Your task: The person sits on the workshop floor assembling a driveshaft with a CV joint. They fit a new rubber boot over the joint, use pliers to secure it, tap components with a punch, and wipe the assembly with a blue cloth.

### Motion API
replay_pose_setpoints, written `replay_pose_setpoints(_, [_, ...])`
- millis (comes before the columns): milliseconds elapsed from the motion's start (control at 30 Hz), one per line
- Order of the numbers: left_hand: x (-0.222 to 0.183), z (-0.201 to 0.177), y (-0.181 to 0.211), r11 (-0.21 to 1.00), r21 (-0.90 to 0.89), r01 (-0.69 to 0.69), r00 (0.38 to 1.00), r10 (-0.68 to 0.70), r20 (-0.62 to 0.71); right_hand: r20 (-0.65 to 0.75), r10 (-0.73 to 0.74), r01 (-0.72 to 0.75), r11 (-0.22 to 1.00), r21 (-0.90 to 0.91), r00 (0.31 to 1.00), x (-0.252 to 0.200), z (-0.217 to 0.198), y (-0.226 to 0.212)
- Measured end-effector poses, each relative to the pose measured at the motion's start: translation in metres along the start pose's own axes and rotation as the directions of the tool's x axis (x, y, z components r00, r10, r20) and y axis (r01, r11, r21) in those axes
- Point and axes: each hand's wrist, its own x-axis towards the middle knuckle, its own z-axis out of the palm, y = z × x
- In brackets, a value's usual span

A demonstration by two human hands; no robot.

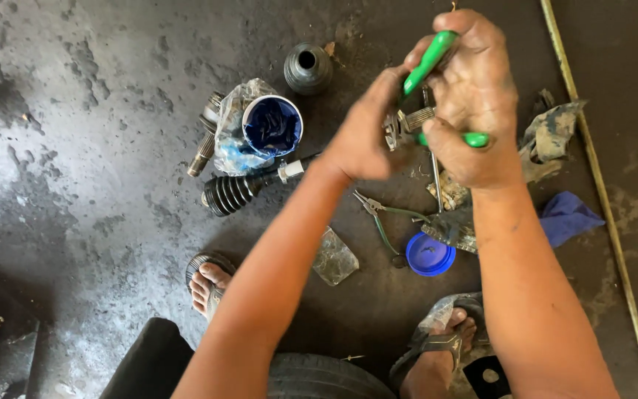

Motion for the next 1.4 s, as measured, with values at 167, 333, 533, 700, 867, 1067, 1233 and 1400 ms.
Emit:
replay_pose_setpoints(167, [0.004,0.059,0.015,0.999,-0.037,0.020,0.922,-0.033,-0.385,-0.036,0.011,-0.011,1.000,0.016,0.999,-0.002,0.006,0.000])
replay_pose_setpoints(333, [0.014,0.061,0.001,0.841,-0.519,0.155,0.884,-0.353,-0.307,0.039,-0.031,0.035,0.993,-0.112,0.999,0.003,0.008,-0.019])
replay_pose_setpoints(533, [0.014,0.055,-0.004,0.999,-0.001,0.048,0.917,-0.044,-0.396,-0.025,-0.060,0.059,0.998,-0.031,0.998,0.011,0.010,-0.007])
replay_pose_setpoints(700, [0.012,0.053,-0.004,0.999,-0.030,0.031,0.916,-0.040,-0.400,-0.006,-0.125,0.125,0.992,-0.026,0.992,0.013,0.010,0.000])
replay_pose_setpoints(867, [0.012,0.051,0.003,0.997,-0.067,0.031,0.917,-0.055,-0.396,-0.038,-0.108,0.106,0.993,-0.044,0.993,0.013,0.013,-0.003])
replay_pose_setpoints(1067, [0.012,0.048,0.012,0.996,-0.086,0.020,0.924,-0.051,-0.378,-0.072,-0.101,0.097,0.994,-0.055,0.992,0.011,0.014,-0.002])
replay_pose_setpoints(1233, [0.013,0.048,0.012,0.996,-0.083,0.037,0.923,-0.066,-0.378,-0.084,-0.120,0.116,0.992,-0.056,0.989,0.010,0.013,0.002])
replay_pose_setpoints(1400, [0.014,0.047,0.013,0.995,-0.102,0.021,0.921,-0.058,-0.384,-0.093,-0.107,0.100,0.992,-0.078,0.990,0.010,0.014,0.000])
